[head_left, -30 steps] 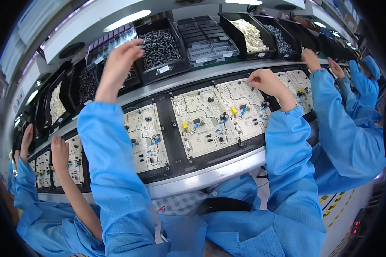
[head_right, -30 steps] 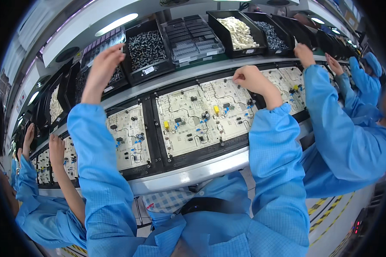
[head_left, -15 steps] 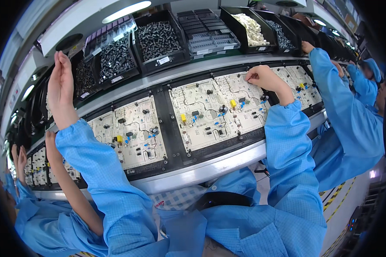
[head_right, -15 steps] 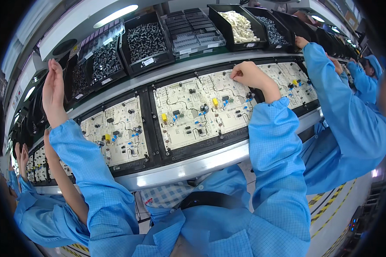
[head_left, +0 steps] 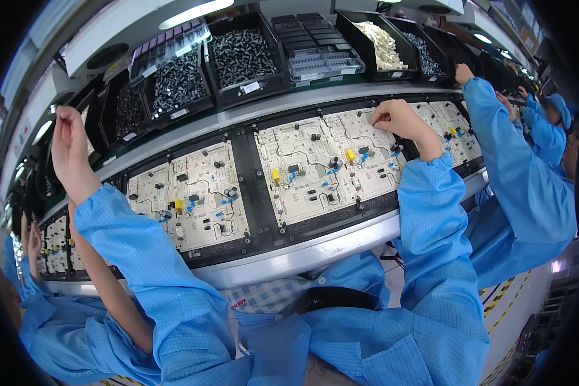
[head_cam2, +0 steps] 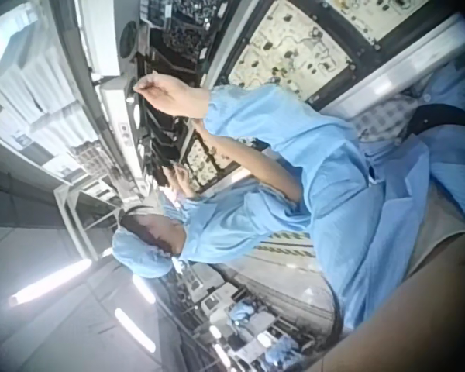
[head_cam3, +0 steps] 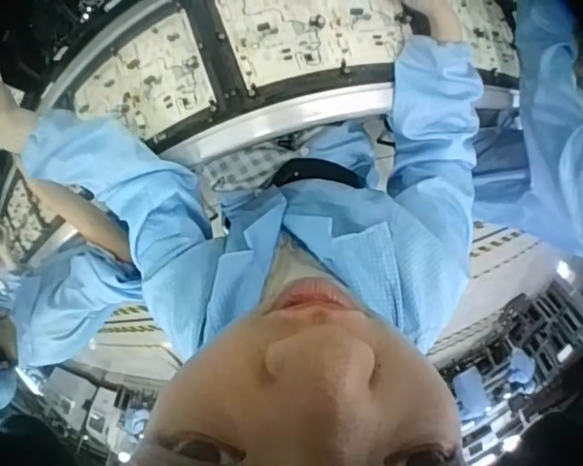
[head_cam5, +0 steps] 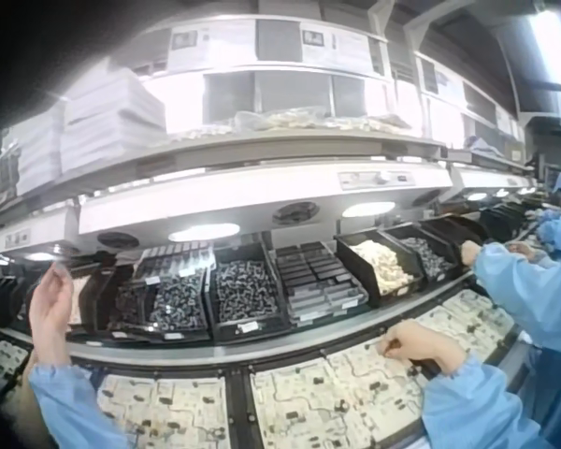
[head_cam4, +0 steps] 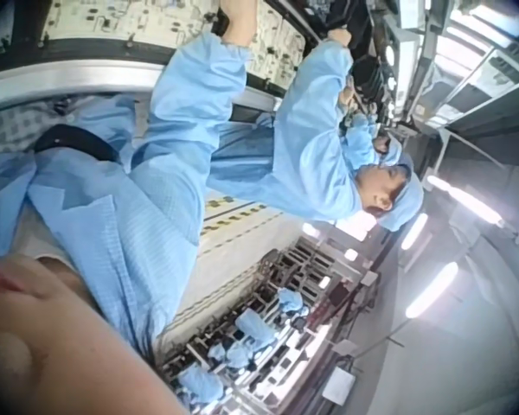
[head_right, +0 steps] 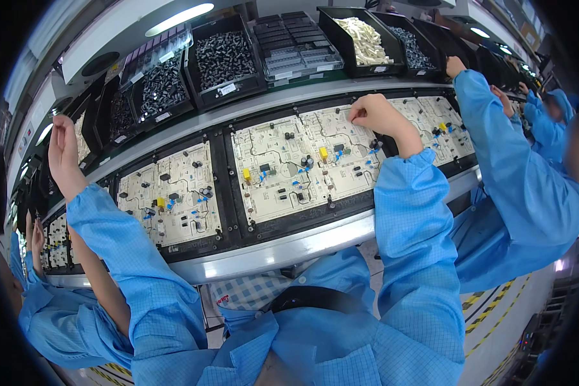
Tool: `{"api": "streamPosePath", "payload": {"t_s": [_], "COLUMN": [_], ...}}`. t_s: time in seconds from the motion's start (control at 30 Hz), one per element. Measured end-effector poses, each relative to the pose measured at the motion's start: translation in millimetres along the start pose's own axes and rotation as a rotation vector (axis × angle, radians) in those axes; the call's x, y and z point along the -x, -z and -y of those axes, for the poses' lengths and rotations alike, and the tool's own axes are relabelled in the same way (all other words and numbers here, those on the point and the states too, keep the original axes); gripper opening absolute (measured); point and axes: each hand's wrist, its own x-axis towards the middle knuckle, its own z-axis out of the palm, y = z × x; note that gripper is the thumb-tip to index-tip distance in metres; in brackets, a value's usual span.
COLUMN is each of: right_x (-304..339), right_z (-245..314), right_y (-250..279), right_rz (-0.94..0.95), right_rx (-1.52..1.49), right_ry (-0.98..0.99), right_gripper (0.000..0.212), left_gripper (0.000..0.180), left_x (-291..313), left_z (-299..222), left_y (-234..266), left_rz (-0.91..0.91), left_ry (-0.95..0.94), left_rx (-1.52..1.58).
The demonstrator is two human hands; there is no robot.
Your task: Assembling electronic components onto printed circuit boards on a production line.
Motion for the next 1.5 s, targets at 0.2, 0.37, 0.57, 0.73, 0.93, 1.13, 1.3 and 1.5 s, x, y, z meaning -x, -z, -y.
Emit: {"api": "streamPosePath", "payload": {"t_s": [0.2,0.37,0.57,0.73,0.93,1.13,1.3,1.5], "right_x": [5.5,5.4,5.8,16.5,-7.0,-1.6,-8.3,-20.2], "right_z": [-1.7,-1.6,-2.7,-20.0,10.2,26.5,53.0,52.2], "right_y": [-0.1,-2.7,-3.1,8.4,-11.3,-3.1,10.2,-6.7], "right_rz": [-0.009,-0.090,-0.268,-0.328,-0.255,-0.299,-0.300,-0.266], "right_rx": [-0.016,-0.113,-0.035,-0.068,-0.099,-0.053,-0.075,-0.085], "right_ry": [0.006,-0.058,-0.109,-0.102,-0.088,-0.067,0.003,-0.003], "right_gripper": [0.013,0.014,0.018,0.023,0.024,0.024,0.023,0.023], "left_gripper": [0.017,0.036,0.045,0.041,0.037,0.029,0.006,0.008], "left_x": [33.8,77.9,97.2,84.8,-5.6,36.7,53.4,53.1], "left_z": [-32.4,-8.5,-28.3,-30.3,-210.4,-137.2,-108.8,-102.8], "left_y": [13.4,7.8,3.1,7.2,89.1,56.1,-70.9,-51.1], "left_rz": [-0.394,-0.607,-0.676,-0.508,-0.315,0.152,0.875,0.726], "left_ry": [-0.228,-0.522,-0.307,-0.008,0.022,0.148,0.296,0.495], "left_rx": [-0.038,-1.528,-1.186,-0.089,-1.190,-2.368,-2.131,-2.052]}}
